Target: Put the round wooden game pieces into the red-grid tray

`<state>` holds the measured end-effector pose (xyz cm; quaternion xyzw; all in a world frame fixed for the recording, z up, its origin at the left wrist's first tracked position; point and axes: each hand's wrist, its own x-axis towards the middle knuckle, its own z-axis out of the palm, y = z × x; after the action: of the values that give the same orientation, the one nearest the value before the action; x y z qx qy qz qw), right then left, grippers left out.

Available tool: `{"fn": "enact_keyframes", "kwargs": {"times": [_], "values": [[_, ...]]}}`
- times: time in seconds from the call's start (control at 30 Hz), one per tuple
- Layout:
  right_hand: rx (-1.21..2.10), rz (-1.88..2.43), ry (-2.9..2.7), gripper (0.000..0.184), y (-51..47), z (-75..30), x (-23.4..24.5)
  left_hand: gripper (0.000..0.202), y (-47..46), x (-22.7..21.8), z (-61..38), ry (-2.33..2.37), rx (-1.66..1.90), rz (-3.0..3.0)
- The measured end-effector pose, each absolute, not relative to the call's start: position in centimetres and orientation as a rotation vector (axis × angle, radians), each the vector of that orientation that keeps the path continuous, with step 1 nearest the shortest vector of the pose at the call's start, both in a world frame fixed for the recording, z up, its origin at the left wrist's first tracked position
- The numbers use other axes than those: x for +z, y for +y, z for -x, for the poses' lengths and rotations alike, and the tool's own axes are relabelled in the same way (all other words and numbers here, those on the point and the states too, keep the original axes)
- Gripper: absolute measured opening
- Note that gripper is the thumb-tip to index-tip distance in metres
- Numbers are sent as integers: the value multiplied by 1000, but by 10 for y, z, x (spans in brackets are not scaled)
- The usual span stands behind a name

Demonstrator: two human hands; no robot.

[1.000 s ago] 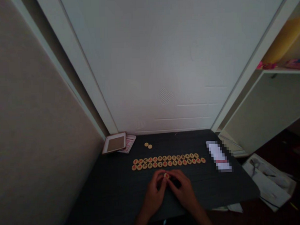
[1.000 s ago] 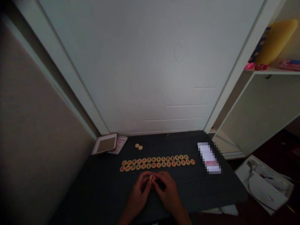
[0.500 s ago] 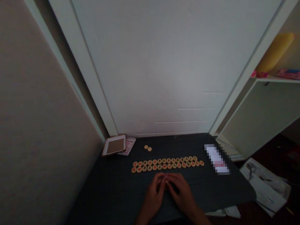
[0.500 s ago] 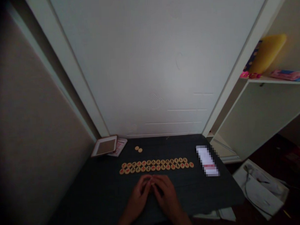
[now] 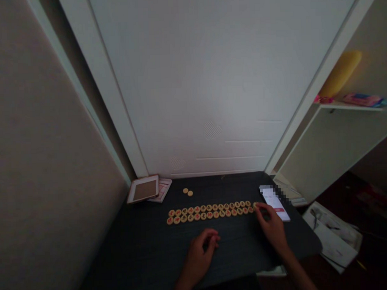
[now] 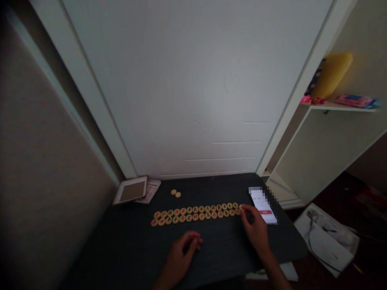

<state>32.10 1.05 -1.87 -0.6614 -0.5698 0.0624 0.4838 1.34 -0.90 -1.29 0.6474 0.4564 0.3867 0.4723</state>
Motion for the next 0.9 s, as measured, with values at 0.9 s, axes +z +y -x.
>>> {"fn": "enact_keyframes", "kwargs": {"times": [0.9], "values": [[-47,1697,-1555,48,41,-335,-56,19,-10,-8,-14,1158,913,-1632]]}}
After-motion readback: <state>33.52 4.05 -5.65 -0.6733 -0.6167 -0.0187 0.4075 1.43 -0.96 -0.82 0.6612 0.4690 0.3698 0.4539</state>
